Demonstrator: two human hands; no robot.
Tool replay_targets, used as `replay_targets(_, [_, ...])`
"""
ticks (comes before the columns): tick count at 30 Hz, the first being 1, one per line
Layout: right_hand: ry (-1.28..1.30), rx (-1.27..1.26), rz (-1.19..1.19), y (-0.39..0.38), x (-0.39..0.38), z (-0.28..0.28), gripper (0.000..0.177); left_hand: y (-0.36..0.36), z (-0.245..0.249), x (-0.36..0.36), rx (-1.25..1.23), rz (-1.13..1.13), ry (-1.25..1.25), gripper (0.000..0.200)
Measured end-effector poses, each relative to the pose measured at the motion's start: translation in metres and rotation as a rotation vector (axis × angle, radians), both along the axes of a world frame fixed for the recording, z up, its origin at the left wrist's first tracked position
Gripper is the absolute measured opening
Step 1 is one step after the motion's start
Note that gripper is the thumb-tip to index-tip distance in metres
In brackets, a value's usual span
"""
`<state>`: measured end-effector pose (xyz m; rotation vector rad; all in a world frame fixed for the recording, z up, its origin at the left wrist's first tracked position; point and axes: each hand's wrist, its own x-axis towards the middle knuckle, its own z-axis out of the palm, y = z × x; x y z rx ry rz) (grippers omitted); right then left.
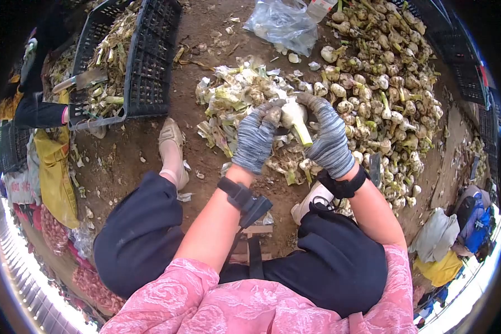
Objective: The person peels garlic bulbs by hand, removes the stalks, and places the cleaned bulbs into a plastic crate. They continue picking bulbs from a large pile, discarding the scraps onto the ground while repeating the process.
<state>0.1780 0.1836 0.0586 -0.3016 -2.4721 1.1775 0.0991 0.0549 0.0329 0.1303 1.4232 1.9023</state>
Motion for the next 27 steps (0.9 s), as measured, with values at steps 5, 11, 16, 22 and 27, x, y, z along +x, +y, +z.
replay_targets(5, [0.030,0.107,0.035,0.006,0.001,0.002,0.050,0.001,0.006,-0.003,-0.195,-0.059,0.373,0.027])
replay_targets(11, [0.020,0.033,0.058,0.005,0.003,-0.001,0.052,-0.007,0.010,-0.006,-0.236,-0.081,0.377,0.024])
replay_targets(16, [-0.072,-0.710,-0.005,0.003,0.005,0.002,0.056,-0.007,0.010,-0.007,-0.038,0.017,-0.126,0.020])
replay_targets(22, [-0.092,-0.439,-0.029,0.003,0.004,-0.002,0.042,-0.002,0.006,0.000,-0.145,-0.024,0.340,0.028])
replay_targets(27, [-0.176,-0.828,-0.053,0.006,0.009,-0.004,0.042,-0.004,0.000,-0.005,-0.134,-0.023,0.027,0.020])
